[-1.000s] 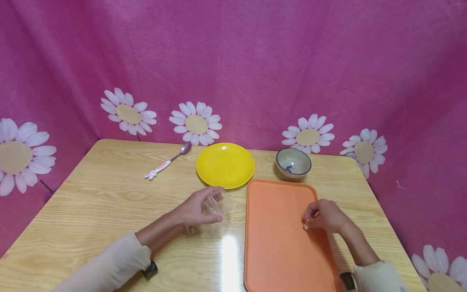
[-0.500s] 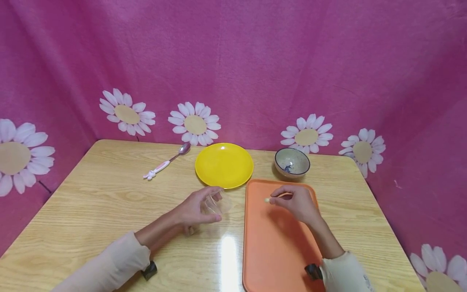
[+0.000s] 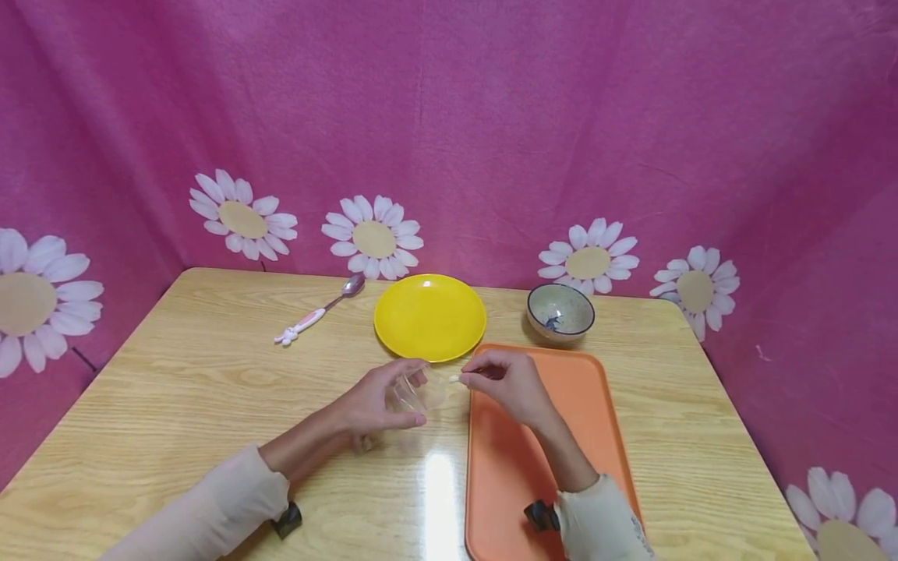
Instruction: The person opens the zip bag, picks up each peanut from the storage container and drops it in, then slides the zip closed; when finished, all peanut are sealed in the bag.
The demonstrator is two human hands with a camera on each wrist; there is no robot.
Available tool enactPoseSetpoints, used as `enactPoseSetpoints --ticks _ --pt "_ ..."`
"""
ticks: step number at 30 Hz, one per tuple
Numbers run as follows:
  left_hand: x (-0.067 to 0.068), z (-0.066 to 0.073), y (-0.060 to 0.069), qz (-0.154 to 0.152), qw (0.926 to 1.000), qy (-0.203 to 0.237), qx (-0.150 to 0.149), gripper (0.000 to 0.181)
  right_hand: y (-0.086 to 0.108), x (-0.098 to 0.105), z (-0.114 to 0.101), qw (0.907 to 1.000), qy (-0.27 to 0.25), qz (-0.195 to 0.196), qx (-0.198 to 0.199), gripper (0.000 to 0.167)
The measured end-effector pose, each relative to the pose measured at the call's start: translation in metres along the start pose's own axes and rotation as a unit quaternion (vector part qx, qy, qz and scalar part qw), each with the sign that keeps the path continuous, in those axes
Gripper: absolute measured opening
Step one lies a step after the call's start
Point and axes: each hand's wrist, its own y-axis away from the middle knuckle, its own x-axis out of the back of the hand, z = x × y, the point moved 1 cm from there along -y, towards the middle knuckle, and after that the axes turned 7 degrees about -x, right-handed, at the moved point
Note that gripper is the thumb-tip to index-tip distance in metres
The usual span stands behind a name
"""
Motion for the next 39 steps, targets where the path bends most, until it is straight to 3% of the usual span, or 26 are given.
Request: enactPoseSetpoints --ticks 8,17,22,28,35,39 --pt "-0.001 -0.001 -0.001 0.006 0.9999 -0.004 -0.013 0.074 -0.004 -0.023 -0.014 0.9969 0.076 0.012 0.017 0.009" --pt "-0.001 -0.002 0.0 0.013 0.9998 -0.002 -0.013 0.073 0.004 -0.024 -0.017 0.9944 0.101 -0.012 0.026 0.008" --pt "0.001 0.0 0.001 0.023 0.9997 -0.003 0.0 0.073 0.013 -0.027 -0.021 0.9935 0.099 -0.056 0.014 0.016" --pt "0.001 0.0 0.001 0.037 0.9992 0.006 0.015 0.078 0.014 -0.04 -0.024 0.9886 0.113 -0.095 0.031 0.025" --pt "0.01 0.001 0.006 0.04 0.9986 0.015 0.031 0.076 0.011 -0.046 -0.029 0.9865 0.127 -0.094 0.042 0.014" --pt "0.02 0.001 0.012 0.059 0.9977 0.028 0.019 0.065 0.009 -0.043 -0.033 0.9862 0.142 -0.074 0.041 0.014"
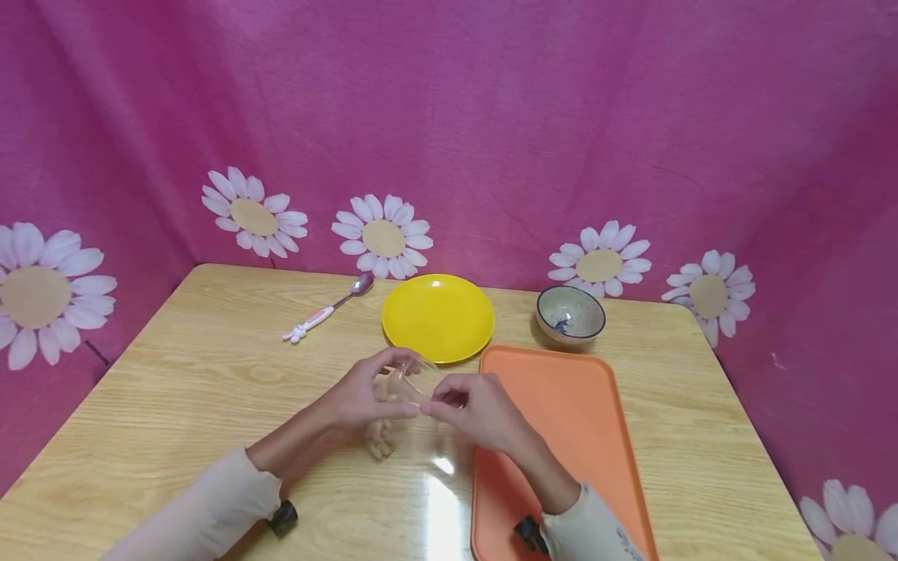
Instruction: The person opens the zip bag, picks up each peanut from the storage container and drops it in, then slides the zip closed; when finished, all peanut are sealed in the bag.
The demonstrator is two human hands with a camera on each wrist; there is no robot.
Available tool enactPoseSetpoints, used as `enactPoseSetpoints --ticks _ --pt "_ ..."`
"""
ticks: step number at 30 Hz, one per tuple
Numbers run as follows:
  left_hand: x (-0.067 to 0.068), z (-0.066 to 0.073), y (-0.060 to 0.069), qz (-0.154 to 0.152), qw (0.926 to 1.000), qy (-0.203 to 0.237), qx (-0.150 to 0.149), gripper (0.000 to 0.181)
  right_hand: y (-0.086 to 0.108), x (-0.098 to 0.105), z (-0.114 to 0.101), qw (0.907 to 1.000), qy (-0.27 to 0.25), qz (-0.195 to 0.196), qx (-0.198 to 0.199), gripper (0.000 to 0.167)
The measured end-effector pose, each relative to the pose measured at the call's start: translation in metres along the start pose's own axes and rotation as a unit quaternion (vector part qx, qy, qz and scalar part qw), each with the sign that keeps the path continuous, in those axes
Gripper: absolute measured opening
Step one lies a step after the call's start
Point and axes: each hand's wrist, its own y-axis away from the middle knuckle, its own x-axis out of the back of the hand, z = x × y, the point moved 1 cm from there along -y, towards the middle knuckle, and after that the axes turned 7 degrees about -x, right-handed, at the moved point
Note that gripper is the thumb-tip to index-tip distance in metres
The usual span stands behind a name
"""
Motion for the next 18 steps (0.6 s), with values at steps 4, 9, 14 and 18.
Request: enactPoseSetpoints --ticks 4,9,14,18 --pt "0.009 0.002 0.004 0.032 0.9993 0.02 -0.004 0.032 0.001 0.008 0.001 0.9995 0.011 0.028 -0.012 0.008" --pt "0.015 0.005 0.01 0.063 0.9974 0.032 0.016 0.014 0.002 0.014 0.002 0.9984 0.008 0.053 -0.017 0.005" --pt "0.017 0.006 0.015 0.096 0.9947 0.034 0.017 0.017 0.003 0.016 0.004 0.9972 0.001 0.073 -0.012 0.005" --pt "0.018 0.006 0.018 0.123 0.9917 0.033 0.019 0.018 0.003 0.015 0.006 0.9946 -0.016 0.102 -0.003 0.006"
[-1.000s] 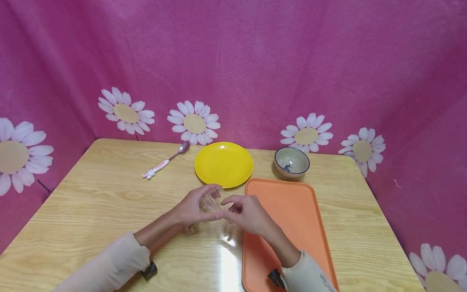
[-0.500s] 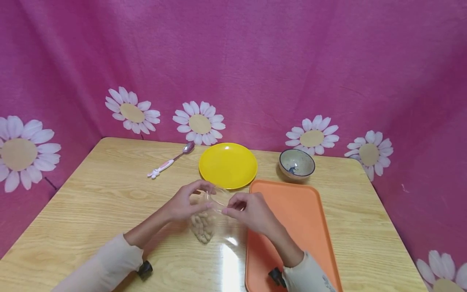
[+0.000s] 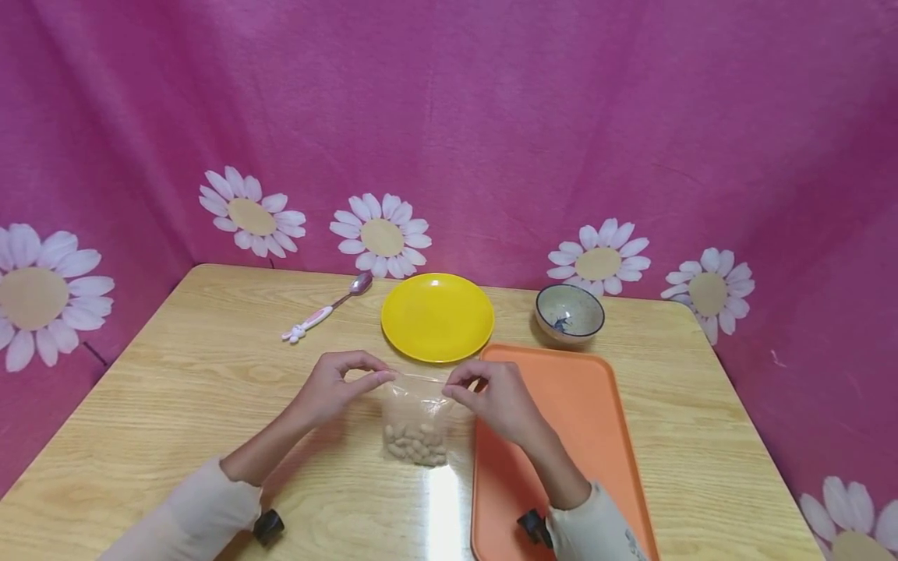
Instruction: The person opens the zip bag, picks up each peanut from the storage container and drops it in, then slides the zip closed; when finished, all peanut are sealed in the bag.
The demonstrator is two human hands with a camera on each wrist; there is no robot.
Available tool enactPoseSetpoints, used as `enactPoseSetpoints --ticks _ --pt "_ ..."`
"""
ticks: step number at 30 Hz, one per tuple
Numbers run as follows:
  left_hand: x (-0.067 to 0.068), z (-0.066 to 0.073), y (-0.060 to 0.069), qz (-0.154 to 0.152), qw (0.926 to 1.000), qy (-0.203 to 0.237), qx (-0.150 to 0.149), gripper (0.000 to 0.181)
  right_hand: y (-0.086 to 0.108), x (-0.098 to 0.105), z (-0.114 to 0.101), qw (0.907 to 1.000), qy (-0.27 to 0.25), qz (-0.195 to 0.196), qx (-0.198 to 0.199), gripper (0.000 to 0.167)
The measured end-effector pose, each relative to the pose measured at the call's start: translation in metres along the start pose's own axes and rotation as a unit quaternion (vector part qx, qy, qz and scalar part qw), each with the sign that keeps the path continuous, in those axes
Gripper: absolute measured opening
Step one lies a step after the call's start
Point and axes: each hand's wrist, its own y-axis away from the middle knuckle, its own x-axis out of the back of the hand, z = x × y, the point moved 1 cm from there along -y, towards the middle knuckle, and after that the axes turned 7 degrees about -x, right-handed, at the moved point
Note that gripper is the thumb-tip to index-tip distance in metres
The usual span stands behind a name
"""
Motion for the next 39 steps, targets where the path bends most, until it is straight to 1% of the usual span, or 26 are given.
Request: enactPoseSetpoints --ticks 4,7,10,12,14,17,21,23,28,30,33,36,39 --pt "-0.001 0.001 0.0 0.014 0.9998 0.011 -0.004 0.018 -0.001 -0.003 0.004 0.9987 -0.041 0.03 -0.002 0.015" --pt "-0.004 0.0 0.0 0.019 0.9993 0.031 -0.007 0.018 -0.003 -0.006 0.008 0.9955 -0.079 0.049 -0.017 0.022" --pt "-0.007 -0.001 0.001 0.026 0.9985 0.047 -0.009 0.017 -0.003 -0.009 0.012 0.9903 -0.121 0.055 -0.042 0.021" --pt "-0.009 -0.002 0.001 0.031 0.9981 0.052 -0.009 0.016 -0.003 -0.01 0.014 0.9847 -0.156 0.05 -0.06 0.019" --pt "-0.01 -0.001 0.001 0.032 0.9979 0.054 -0.011 0.016 -0.003 -0.01 0.015 0.9783 -0.19 0.035 -0.076 0.018" --pt "-0.012 0.0 0.001 0.03 0.9982 0.05 -0.014 0.016 -0.003 -0.011 0.015 0.971 -0.218 0.013 -0.097 0.02" --pt "-0.013 0.001 0.0 0.035 0.9984 0.035 -0.027 0.015 -0.002 -0.01 0.014 0.9692 -0.215 0.0 -0.12 0.023" --pt "-0.013 0.001 -0.001 0.04 0.9984 0.027 -0.029 0.014 -0.002 -0.009 0.014 0.9691 -0.208 -0.002 -0.132 0.024" --pt "-0.012 0.002 -0.003 0.048 0.9988 0.008 -0.006 0.012 -0.002 -0.009 0.012 0.9688 -0.197 0.005 -0.151 0.024" --pt "-0.012 0.002 -0.003 0.054 0.9985 0.007 0.002 0.012 -0.002 -0.01 0.012 0.9706 -0.188 0.015 -0.149 0.022" --pt "-0.016 0.003 -0.003 0.063 0.9979 0.016 0.006 0.011 -0.002 -0.012 0.011 0.973 -0.175 0.031 -0.148 0.02" --pt "-0.021 0.004 -0.004 0.058 0.9979 0.028 0.008 0.011 -0.003 -0.015 0.011 0.9713 -0.179 0.042 -0.151 0.019" --pt "-0.025 0.005 -0.005 0.052 0.9982 0.031 0.005 0.012 -0.003 -0.017 0.009 0.9704 -0.186 0.033 -0.15 0.02"
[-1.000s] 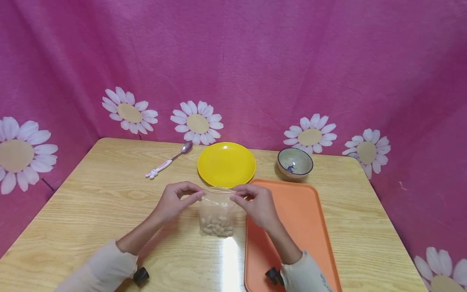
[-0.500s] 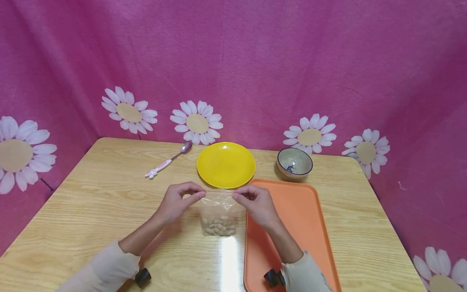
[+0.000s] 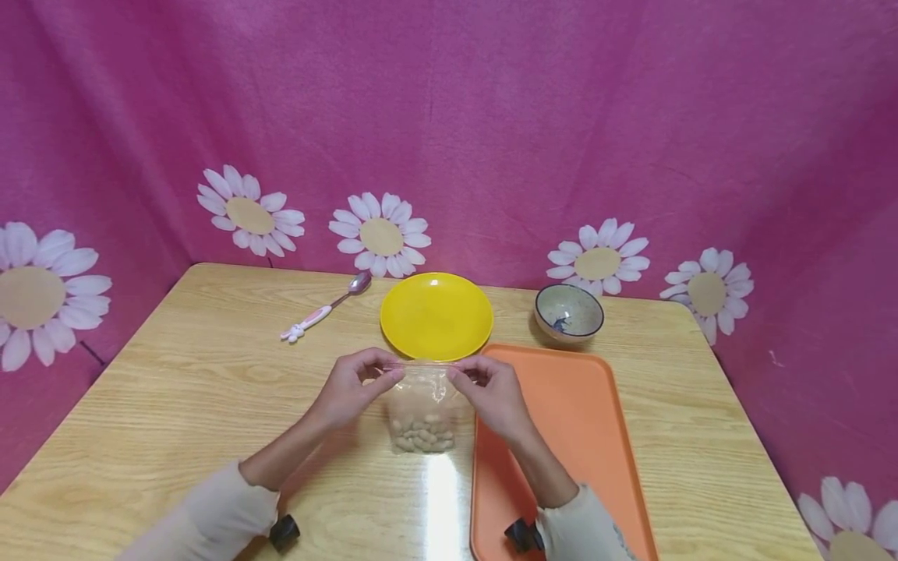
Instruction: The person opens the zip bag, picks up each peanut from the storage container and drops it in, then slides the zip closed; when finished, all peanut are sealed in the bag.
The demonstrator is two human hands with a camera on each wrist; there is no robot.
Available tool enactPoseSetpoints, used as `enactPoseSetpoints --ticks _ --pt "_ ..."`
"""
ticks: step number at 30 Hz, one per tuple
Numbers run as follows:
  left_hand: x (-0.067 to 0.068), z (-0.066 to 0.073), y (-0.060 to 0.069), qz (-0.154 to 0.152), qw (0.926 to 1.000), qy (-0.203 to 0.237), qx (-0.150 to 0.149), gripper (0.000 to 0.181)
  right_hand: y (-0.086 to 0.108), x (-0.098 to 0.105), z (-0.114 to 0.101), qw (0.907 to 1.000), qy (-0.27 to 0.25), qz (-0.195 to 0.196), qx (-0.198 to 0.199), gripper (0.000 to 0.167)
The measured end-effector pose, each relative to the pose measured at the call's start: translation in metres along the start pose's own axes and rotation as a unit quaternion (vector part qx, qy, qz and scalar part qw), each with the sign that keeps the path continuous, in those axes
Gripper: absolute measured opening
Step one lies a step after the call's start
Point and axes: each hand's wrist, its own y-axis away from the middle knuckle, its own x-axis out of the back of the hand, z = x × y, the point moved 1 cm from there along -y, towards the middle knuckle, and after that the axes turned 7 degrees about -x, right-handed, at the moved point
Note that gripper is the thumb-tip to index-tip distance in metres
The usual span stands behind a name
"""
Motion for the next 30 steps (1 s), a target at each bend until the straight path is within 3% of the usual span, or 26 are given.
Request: enactPoseSetpoints --ticks 6,13,20,30 --pt "-0.005 0.003 -0.002 -0.001 0.9998 -0.015 -0.009 0.01 0.0 -0.002 -0.001 0.9988 0.011 -0.036 0.033 0.019" --pt "-0.008 0.005 -0.004 -0.028 0.9992 -0.027 -0.006 0.013 -0.001 -0.002 0.0 0.9988 0.003 -0.023 0.043 0.016" --pt "-0.01 0.003 -0.005 -0.04 0.9988 -0.002 -0.028 0.015 -0.002 -0.007 -0.003 0.9987 0.012 -0.039 0.031 0.021" --pt "-0.012 0.005 -0.004 -0.037 0.9982 0.047 -0.007 0.011 -0.002 -0.013 -0.004 0.9985 0.003 -0.044 0.031 0.017"
